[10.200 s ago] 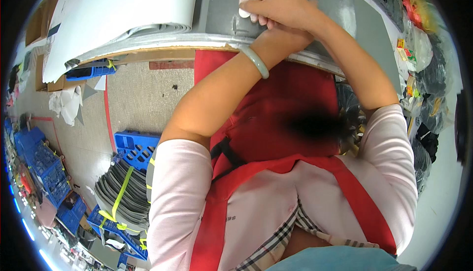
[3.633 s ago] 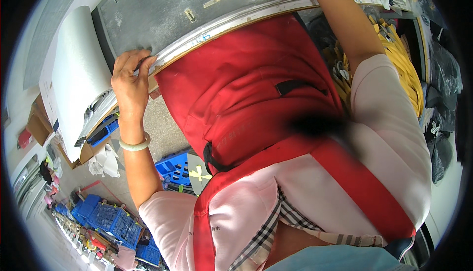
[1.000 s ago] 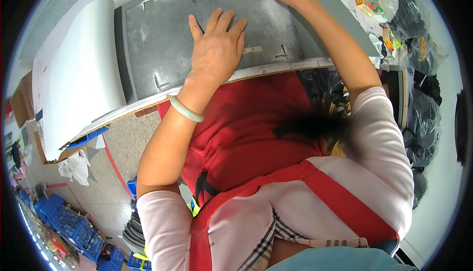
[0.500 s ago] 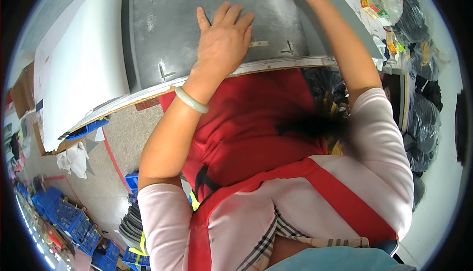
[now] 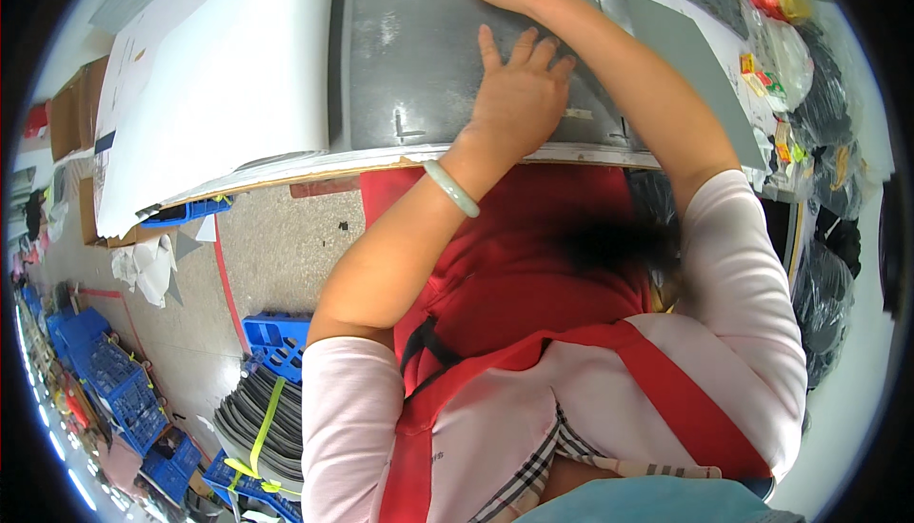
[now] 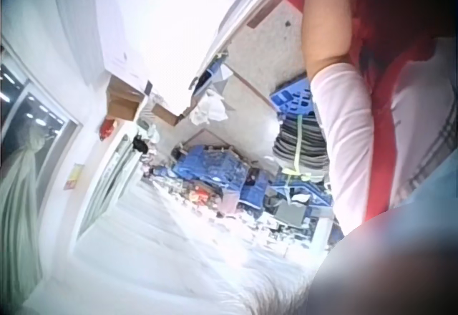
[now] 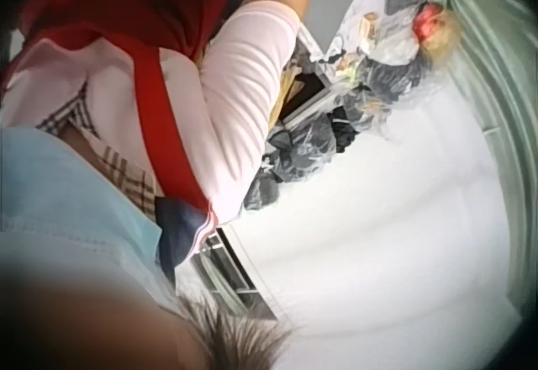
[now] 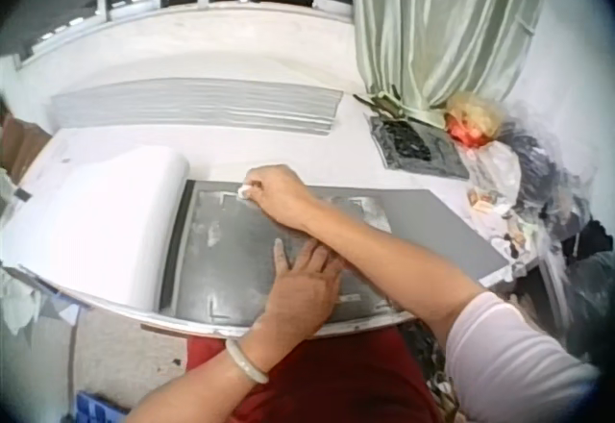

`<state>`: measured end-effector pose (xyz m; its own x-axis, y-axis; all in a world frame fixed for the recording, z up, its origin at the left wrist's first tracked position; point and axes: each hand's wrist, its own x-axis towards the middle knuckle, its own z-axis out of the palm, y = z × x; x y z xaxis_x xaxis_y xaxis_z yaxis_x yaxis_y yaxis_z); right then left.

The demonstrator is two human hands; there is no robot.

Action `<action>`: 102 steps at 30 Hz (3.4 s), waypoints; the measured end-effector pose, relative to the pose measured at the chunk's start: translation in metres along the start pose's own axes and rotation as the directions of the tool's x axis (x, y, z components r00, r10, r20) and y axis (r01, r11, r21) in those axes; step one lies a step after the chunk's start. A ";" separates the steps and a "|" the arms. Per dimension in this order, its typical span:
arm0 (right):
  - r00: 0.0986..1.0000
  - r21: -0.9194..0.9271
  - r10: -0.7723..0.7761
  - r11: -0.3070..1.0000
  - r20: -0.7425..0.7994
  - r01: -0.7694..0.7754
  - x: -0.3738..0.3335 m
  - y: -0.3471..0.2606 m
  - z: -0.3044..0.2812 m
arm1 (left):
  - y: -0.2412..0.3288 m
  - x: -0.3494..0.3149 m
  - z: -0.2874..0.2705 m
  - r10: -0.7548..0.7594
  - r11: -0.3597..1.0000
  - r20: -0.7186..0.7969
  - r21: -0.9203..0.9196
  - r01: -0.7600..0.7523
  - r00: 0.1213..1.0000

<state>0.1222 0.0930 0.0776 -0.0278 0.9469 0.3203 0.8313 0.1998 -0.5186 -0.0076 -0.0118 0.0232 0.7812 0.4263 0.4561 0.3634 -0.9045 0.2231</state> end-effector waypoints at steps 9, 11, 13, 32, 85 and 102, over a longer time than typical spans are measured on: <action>0.993 -0.149 -0.110 0.982 0.047 0.116 0.033 -0.005 0.031 | 0.000 0.004 -0.002 0.011 0.997 -0.005 -0.072 -0.012 1.000; 0.988 -0.236 -0.132 0.960 0.083 0.148 0.038 -0.007 0.033 | 0.001 0.005 -0.003 0.012 0.998 0.028 -0.059 -0.011 1.000; 0.980 -0.316 -0.159 0.930 0.120 0.190 0.043 -0.011 0.033 | -0.002 0.003 -0.001 0.022 0.995 0.025 -0.100 -0.019 0.999; 0.889 0.411 0.318 0.800 0.329 -0.438 -0.013 -0.035 0.020 | 0.001 0.002 0.006 0.024 1.000 -0.071 -0.005 -0.025 0.997; 0.731 0.606 0.675 0.622 -0.096 -0.495 -0.202 0.153 -0.133 | 0.003 0.004 -0.014 0.017 0.986 -0.098 -0.166 -0.033 0.995; 0.700 0.966 0.709 0.233 -0.088 -0.115 -0.186 0.083 -0.108 | -0.022 -0.057 -0.093 0.062 0.974 0.150 -0.226 -0.027 0.987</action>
<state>0.2560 -0.0941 0.0606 0.6185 0.7823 -0.0739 -0.3394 0.1812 -0.9230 -0.1075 -0.0152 0.0723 0.8696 0.3632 0.3344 0.2181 -0.8903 0.3998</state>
